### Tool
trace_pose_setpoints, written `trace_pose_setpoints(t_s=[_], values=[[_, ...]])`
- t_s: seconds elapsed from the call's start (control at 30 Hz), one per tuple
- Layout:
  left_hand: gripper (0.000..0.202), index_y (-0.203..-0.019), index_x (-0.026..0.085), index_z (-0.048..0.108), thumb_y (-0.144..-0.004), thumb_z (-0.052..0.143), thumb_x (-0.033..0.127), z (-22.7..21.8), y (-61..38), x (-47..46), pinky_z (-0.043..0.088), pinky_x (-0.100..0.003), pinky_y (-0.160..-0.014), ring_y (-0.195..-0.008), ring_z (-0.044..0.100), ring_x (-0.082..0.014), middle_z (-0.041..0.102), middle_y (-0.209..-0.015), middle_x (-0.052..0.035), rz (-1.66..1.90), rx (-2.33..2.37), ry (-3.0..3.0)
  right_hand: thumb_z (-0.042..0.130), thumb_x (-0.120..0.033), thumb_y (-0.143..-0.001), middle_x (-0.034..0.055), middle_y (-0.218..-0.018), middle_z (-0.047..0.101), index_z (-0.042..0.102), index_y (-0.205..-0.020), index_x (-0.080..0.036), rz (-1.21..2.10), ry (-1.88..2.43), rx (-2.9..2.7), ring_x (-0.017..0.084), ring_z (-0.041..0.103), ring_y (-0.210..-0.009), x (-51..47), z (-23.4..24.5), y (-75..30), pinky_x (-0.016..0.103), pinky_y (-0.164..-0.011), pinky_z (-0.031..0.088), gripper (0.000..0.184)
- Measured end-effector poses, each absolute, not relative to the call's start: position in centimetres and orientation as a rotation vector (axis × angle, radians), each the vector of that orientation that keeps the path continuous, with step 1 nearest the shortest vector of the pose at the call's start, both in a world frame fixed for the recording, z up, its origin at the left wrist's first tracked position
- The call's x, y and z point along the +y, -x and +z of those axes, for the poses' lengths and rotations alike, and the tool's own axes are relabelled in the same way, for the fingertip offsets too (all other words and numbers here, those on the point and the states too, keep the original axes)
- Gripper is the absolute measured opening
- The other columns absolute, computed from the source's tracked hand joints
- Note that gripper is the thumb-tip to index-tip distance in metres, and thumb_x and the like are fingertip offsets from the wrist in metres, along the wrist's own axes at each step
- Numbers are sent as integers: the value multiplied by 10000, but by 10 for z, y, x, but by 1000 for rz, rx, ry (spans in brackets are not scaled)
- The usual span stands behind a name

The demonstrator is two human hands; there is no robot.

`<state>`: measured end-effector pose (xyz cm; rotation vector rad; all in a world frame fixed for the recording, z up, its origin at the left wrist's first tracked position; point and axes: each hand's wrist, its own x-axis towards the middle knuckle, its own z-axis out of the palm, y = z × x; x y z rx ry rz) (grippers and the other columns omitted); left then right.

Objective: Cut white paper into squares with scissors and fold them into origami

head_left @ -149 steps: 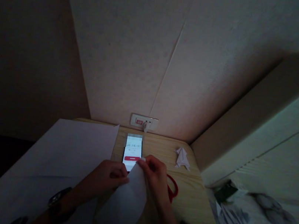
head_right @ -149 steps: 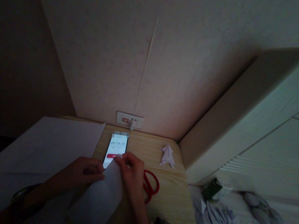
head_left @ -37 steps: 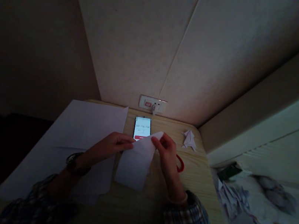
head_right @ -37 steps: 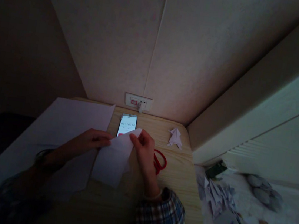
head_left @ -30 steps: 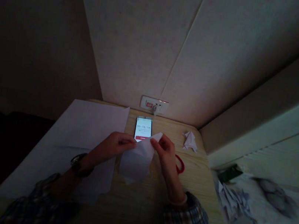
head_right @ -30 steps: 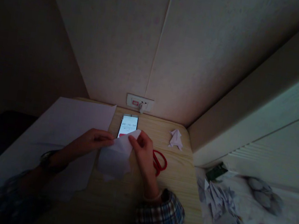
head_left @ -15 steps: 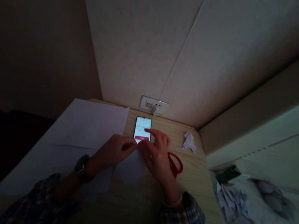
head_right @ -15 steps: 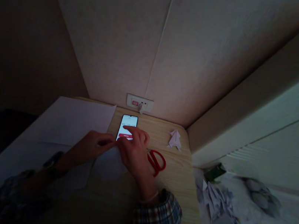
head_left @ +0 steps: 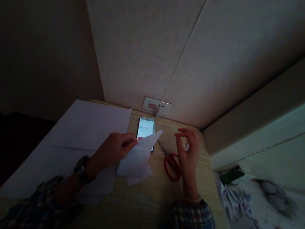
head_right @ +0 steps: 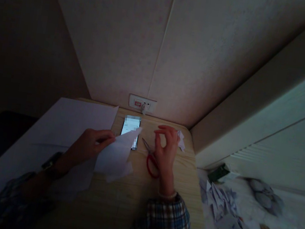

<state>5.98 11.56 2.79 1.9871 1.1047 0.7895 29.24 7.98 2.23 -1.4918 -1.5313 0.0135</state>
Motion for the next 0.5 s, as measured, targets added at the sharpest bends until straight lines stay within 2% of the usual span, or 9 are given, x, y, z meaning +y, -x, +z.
trace_pose_setpoints(t_s=[0.13,0.27,0.4,0.5], values=[[226,-678,169,612,-798,564,355,30,-55,123,423,-221,-550,-600,608,-154,658,-621,6,893,1123,-1797,436,-265,-906,72,-907,662,608,-882,-204,242,1858,-1590,204,597,-851,80,22,-305,327,-782,440,184],[239,-765,162,637,-766,600,398,26,-54,126,501,-249,-624,-718,669,-193,721,-742,-31,949,1102,-1621,568,-222,-815,31,-671,641,609,-688,-196,433,2063,-1759,174,573,-642,70,20,-318,280,-616,378,135],[338,-995,164,624,-741,648,386,23,-55,126,527,-252,-625,-770,692,-205,741,-861,-56,976,1063,-1483,617,-271,-786,52,-707,647,598,-695,-184,523,2238,-1816,178,579,-636,55,19,-327,268,-550,329,127],[420,-1116,188,560,-741,670,341,26,-57,123,520,-230,-599,-749,687,-178,729,-948,-56,1000,998,-1357,645,-205,-735,47,-759,642,582,-729,-183,546,2312,-1863,176,587,-663,51,17,-326,259,-545,323,67]])
